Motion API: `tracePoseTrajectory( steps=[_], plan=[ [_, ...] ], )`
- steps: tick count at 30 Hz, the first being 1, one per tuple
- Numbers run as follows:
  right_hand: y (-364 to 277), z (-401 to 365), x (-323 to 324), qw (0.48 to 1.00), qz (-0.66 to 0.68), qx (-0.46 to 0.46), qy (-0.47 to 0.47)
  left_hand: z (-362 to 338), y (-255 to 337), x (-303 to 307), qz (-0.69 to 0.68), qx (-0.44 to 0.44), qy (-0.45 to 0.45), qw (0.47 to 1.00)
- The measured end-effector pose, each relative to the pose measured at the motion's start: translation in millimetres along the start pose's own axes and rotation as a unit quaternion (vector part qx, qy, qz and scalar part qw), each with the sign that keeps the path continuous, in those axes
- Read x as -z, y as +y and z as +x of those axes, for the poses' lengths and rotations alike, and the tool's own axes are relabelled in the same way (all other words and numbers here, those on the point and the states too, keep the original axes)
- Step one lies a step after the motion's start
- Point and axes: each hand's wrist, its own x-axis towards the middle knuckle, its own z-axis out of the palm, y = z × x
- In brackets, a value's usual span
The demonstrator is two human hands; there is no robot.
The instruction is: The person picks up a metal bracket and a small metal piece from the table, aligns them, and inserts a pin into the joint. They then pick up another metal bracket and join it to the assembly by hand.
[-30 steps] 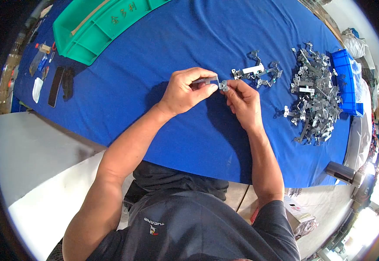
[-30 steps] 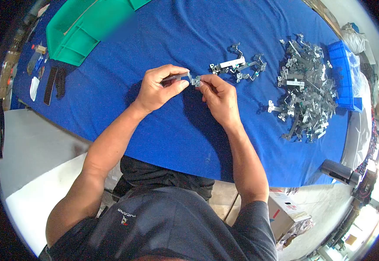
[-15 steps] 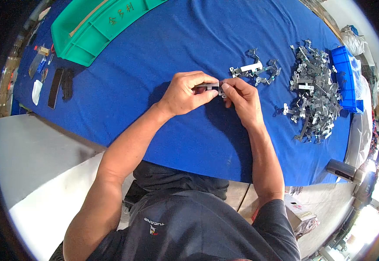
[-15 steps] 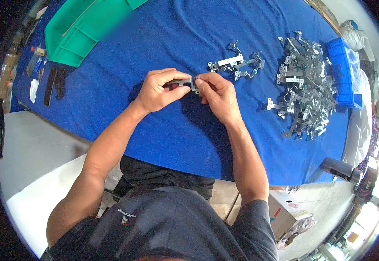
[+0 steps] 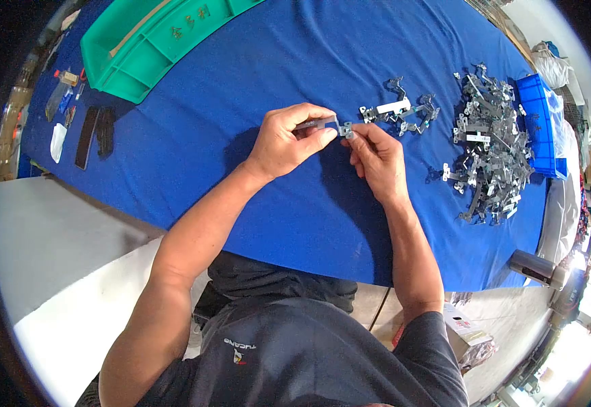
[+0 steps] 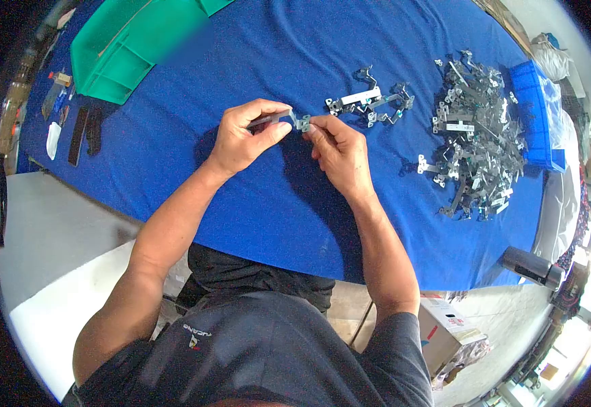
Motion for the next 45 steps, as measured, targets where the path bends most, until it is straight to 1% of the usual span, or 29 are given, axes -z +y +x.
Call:
tracePoseTrajectory(
  steps=[4, 9, 12, 15, 21, 24, 31, 37, 40, 43, 45],
  plan=[
    [4.7, 1.9, -0.1, 1.000, -0.024, 0.019, -0.003, 0.2, 2.3, 2.8, 0.011, 0.011, -0.013, 1.000],
    [4.4, 1.9, 1.6, 1.000, -0.010, 0.012, -0.007, -0.4, 2.5, 4.1, 0.021, 0.028, -0.025, 0.999],
    [5.5, 2.3, 1.4, 1.000, -0.008, 0.013, -0.006, 0.4, 3.2, 3.5, 0.037, 0.016, -0.018, 0.999],
    [5.4, 2.0, 1.3, 1.000, -0.006, 0.012, -0.012, 0.2, 8.0, 5.3, 0.046, 0.021, -0.031, 0.998],
    [3.7, 2.0, 0.2, 1.000, -0.006, 0.023, -0.001, 1.1, 3.3, 2.3, 0.033, 0.014, -0.003, 0.999],
    [3.7, 1.5, 1.5, 1.000, -0.018, 0.013, 0.002, 0.5, 8.9, 4.7, 0.046, 0.002, -0.023, 0.999],
    [5.6, 1.9, 2.0, 0.999, -0.029, 0.020, -0.002, 0.0, 7.6, 2.5, 0.059, -0.016, -0.016, 0.998],
    [4.5, 2.0, 1.0, 1.000, 0.010, 0.024, 0.001, 0.3, 6.3, 2.9, 0.070, -0.026, -0.032, 0.997],
    [8.0, 3.3, -0.2, 0.998, 0.051, 0.043, -0.003, -0.1, 7.0, 0.7, 0.077, -0.025, -0.035, 0.996],
    [3.2, 3.7, 6.2, 0.993, 0.109, 0.017, -0.033, -0.3, 10.0, 1.5, 0.088, -0.025, -0.048, 0.995],
    [9.1, 5.4, 5.5, 0.995, 0.081, 0.033, -0.041, -0.2, 9.8, 1.6, 0.094, -0.038, -0.060, 0.993]
  ],
)
